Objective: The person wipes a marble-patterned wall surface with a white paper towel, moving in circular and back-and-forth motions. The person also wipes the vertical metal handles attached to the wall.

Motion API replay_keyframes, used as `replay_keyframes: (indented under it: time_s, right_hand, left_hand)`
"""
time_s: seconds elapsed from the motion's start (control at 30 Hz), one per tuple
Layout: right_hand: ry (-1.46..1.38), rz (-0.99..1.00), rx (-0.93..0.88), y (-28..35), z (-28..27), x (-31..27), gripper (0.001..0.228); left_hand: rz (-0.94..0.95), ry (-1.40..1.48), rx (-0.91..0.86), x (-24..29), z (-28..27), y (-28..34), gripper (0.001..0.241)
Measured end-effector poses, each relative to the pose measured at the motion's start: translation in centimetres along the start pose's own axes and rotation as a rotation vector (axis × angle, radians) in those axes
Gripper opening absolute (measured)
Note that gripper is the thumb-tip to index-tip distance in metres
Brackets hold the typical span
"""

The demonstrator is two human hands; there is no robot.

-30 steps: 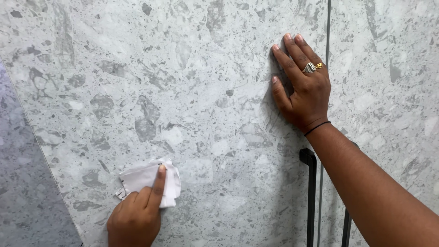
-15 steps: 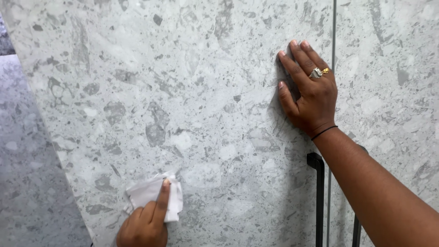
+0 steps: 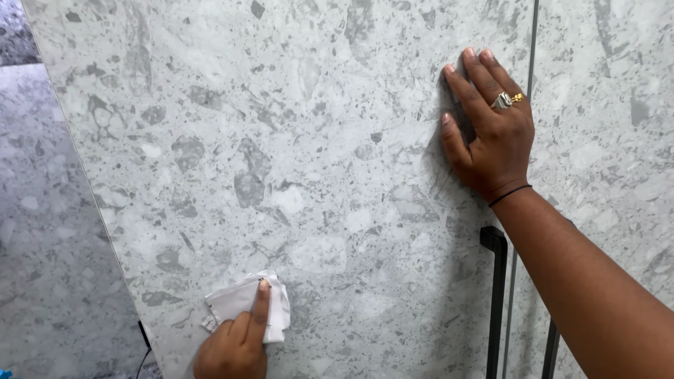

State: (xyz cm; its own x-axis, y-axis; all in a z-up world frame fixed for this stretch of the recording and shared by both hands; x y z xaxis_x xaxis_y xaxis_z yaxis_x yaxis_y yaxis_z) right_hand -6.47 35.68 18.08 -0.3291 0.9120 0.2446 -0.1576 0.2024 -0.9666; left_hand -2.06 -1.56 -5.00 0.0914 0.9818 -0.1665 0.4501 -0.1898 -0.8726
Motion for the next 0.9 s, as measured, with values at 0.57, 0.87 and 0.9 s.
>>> replay_keyframes:
  time_s: [0.57, 0.87, 0.9]
  right_hand:
    - [-0.089, -0.070, -0.009, 1.2, -0.3, -0.9, 0.048]
    - [-0.107, 0.029, -0.266, 21.2, -7.7, -5.8, 0.025]
    - [-0.101, 0.031, -0.275, 21.8, -8.4, -6.7, 0.025]
  left_hand:
    - [0.239, 0.164, -0.032, 10.5, 4.0, 2.7, 0.062]
    - [0.101, 0.415, 0.010, 18.1, 3.6, 0.5, 0.065]
    - [0.102, 0.424, 0.005, 19.1, 3.5, 0.1, 0.065]
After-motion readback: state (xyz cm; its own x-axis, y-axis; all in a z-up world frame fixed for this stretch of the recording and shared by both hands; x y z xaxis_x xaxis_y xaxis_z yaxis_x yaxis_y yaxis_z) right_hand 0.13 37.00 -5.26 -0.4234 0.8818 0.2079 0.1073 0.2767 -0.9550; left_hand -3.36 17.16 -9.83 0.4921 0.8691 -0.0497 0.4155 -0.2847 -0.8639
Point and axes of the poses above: each hand's wrist, its own y-axis away from the middle knuckle, its own z-axis out of the palm, x = y × z, the point moved 4 cm from there along -y, towards the middle knuckle, and after that the axes turned 6 degrees about y, right-handed, at the moved point
